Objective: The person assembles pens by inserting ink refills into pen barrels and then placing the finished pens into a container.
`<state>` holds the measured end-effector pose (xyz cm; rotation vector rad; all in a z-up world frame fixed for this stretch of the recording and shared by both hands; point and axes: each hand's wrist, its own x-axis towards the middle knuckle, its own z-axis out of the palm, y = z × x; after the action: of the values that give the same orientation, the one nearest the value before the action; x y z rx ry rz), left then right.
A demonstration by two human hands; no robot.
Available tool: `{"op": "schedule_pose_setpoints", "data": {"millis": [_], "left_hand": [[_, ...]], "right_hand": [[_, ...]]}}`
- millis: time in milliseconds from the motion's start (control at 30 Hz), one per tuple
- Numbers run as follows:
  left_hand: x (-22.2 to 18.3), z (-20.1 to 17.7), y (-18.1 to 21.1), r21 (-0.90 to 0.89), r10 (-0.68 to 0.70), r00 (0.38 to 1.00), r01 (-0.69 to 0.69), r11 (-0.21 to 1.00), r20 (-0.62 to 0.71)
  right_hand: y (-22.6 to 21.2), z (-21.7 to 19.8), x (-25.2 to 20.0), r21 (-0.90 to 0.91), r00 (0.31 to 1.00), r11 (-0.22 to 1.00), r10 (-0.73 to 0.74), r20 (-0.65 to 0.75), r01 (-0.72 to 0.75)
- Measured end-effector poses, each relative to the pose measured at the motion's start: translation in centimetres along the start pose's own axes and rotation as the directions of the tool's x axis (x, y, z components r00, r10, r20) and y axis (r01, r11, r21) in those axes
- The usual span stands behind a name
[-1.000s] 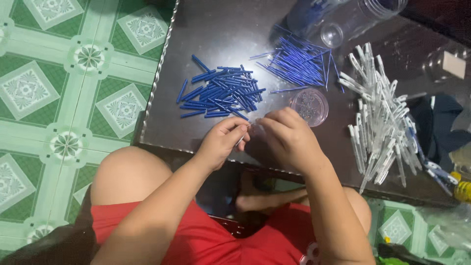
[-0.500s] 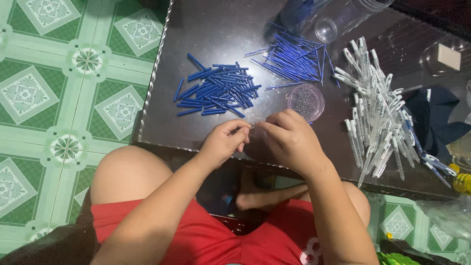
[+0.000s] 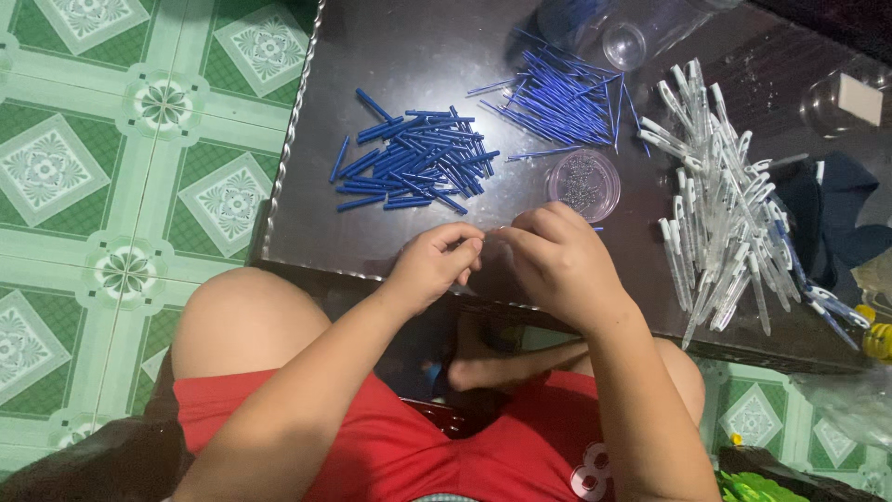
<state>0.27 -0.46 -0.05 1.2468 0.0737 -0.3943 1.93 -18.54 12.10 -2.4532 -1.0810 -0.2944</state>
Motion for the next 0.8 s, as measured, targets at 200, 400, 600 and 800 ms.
{"op": "schedule_pose_setpoints", "data": {"millis": [200,400,600,800], "left_hand": [[-0.4,-0.1,1.0,0.035,0.014,1.0,-0.014,0.999,-0.016],[-0.1,0.1,-0.3,0.077,0.065,0.998,-0.063,0.995,-0.019],[-0.7,-0.2,1.3,0.474,0.331,0.935,-0.349,0.808,0.124],[-2.2,-1.2,4.0,0.42,0.044,0.972,-0.14,0.896,0.229]], "right_hand": [[-0.7,-0.1,0.3,-0.068,1.0,0.998,-0.017,-0.022,0.016],[-0.4,0.2,0.4,-0.103,0.999,0.994,-0.032,0.036,0.036],[-1.2,0.2,0.2,-0.082,0.988,0.997,-0.001,0.157,0.014],[-2.5,0.6,-0.1,0.015,0.97,1.0,-0.002,0.242,-0.002]]}}
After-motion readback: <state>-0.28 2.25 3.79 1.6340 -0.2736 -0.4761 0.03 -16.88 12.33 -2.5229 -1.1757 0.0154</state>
